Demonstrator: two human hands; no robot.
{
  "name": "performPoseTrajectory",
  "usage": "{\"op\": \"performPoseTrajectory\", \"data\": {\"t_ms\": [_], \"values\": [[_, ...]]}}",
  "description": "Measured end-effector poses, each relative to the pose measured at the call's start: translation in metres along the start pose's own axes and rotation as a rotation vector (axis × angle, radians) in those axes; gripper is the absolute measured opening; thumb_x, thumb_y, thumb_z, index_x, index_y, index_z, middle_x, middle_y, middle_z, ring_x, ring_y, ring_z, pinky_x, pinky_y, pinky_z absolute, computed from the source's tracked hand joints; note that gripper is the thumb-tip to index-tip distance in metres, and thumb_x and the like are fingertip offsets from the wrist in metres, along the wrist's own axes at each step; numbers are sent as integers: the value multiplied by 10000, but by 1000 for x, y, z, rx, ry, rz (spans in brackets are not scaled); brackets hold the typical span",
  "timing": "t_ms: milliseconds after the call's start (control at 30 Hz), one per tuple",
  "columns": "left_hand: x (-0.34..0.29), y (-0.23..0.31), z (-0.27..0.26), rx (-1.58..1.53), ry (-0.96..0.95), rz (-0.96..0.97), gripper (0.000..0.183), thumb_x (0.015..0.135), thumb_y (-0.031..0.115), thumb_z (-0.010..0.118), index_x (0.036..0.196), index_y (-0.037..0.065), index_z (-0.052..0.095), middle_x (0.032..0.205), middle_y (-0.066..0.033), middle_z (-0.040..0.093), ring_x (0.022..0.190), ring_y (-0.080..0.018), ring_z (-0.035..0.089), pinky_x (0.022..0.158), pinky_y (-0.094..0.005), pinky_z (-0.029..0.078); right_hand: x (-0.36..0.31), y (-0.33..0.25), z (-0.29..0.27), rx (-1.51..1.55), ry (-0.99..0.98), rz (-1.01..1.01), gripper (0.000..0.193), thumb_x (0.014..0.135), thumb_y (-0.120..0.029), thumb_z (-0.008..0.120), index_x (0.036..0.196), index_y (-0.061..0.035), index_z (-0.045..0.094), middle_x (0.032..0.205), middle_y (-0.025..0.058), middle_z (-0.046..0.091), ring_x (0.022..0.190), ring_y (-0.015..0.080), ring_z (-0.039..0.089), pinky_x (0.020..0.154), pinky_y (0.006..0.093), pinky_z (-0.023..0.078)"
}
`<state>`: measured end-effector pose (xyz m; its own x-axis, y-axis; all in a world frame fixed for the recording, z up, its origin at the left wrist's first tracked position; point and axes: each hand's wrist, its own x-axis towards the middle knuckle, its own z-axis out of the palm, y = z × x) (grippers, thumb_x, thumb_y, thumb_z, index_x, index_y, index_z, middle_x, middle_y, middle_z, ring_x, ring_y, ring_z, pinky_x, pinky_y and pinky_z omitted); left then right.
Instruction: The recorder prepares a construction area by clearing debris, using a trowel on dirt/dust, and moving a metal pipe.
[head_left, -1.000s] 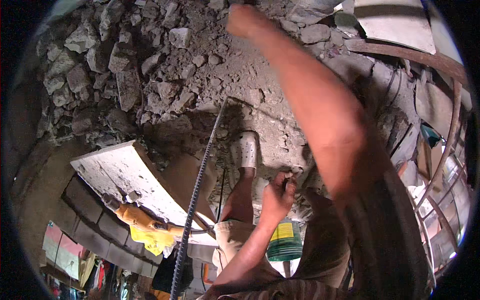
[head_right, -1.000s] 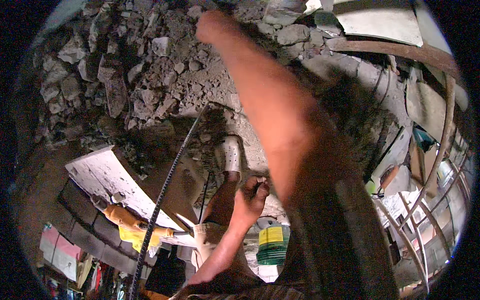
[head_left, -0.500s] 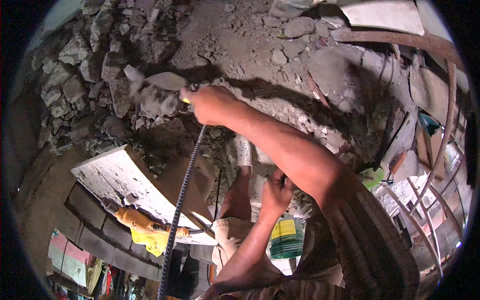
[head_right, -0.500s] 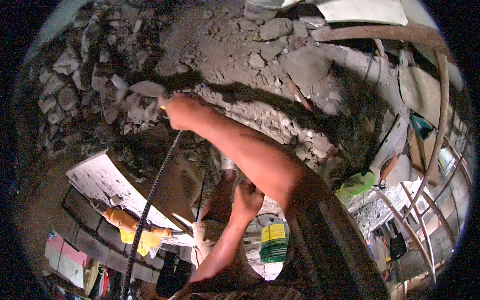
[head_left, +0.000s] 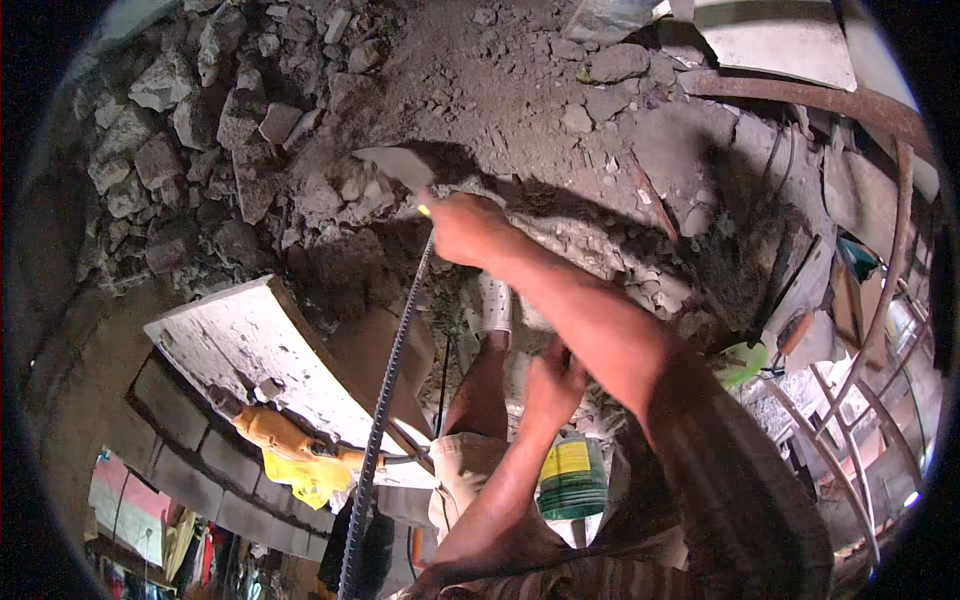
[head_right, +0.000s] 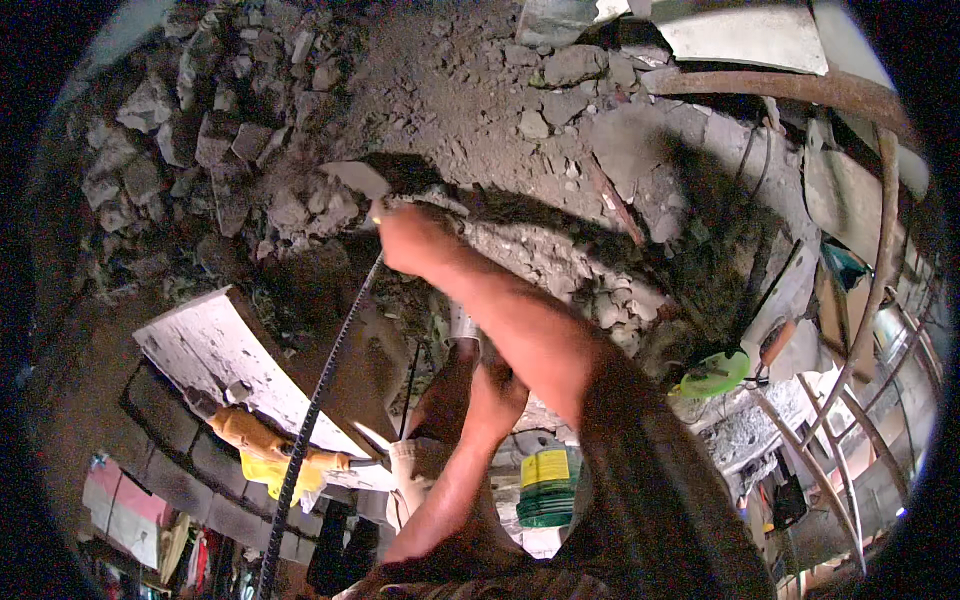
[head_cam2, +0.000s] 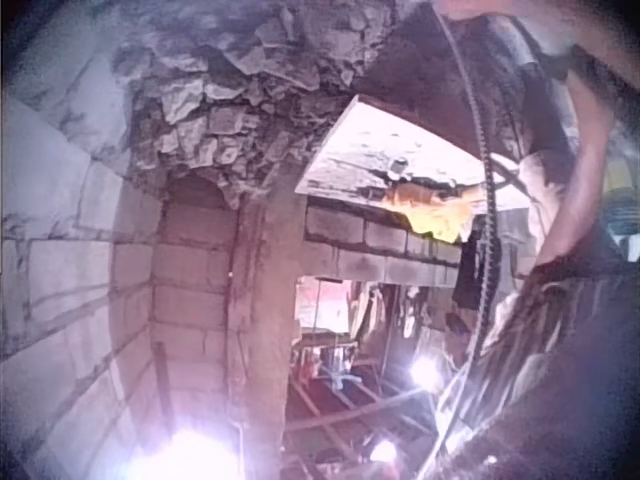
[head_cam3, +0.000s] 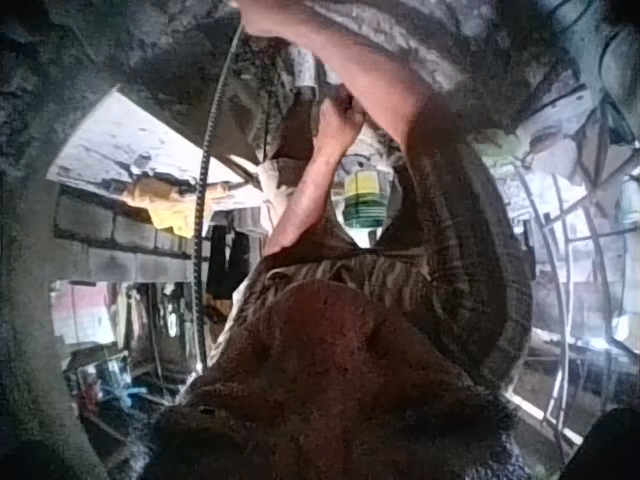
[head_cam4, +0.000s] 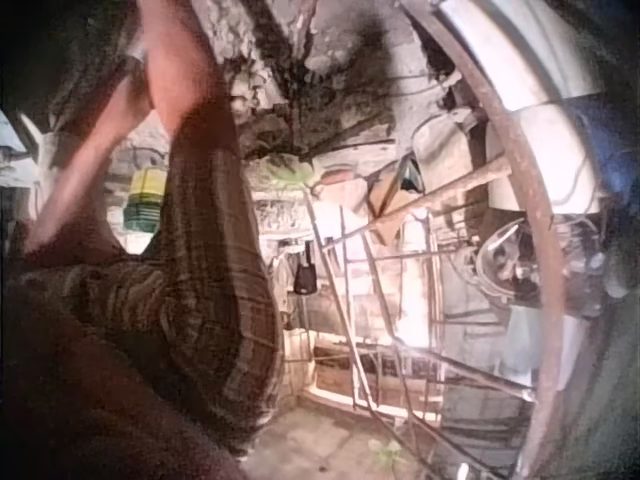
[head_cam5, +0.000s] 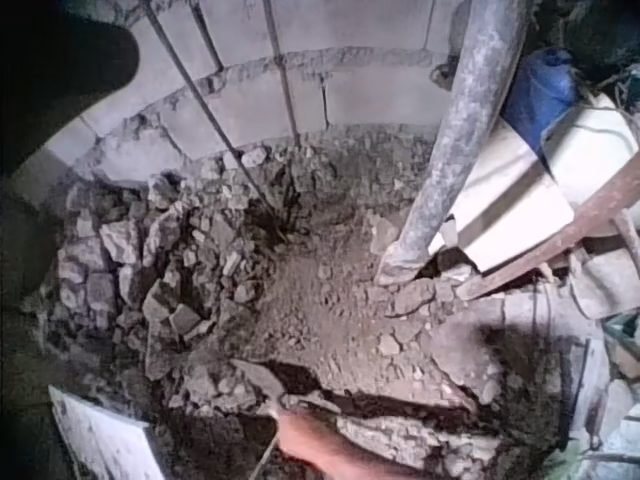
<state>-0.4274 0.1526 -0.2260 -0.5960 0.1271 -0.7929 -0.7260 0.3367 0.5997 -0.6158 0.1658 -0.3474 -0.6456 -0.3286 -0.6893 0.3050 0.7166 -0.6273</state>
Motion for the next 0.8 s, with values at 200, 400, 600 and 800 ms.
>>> {"op": "performPoseTrajectory", "data": {"t_ms": [200,400,600,800], "values": [[-6,-11,-6,-1,52,-38,174,914,164,570,954,-1,609,680,-195,626,597,-288,580,609,-394,466,-37,-38,-85,74,25,-121,635,852,-173,574,1455,-200,379,1000,229,668,852,348,666,818,453,534],[2,15,3,-56,-7,-72,136,918,116,562,985,7,609,775,-136,639,717,-196,591,697,-329,471,-37,31,-83,-149,188,237,621,857,-120,525,1456,-109,361,1038,230,662,951,368,661,854,441,523],[3,7,9,-21,71,64,157,902,146,571,987,22,614,780,-215,647,758,-368,654,699,-412,491,-30,-19,-62,91,-104,-44,390,793,-94,564,1176,-47,618,876,230,672,829,371,677,741,469,541],[9,13,5,-39,56,54,140,904,109,576,991,10,625,816,-224,659,777,-339,672,701,-384,497,-72,-29,-82,249,4,95,601,885,-231,591,1442,-151,378,920,225,663,824,321,668,746,421,521]]}}
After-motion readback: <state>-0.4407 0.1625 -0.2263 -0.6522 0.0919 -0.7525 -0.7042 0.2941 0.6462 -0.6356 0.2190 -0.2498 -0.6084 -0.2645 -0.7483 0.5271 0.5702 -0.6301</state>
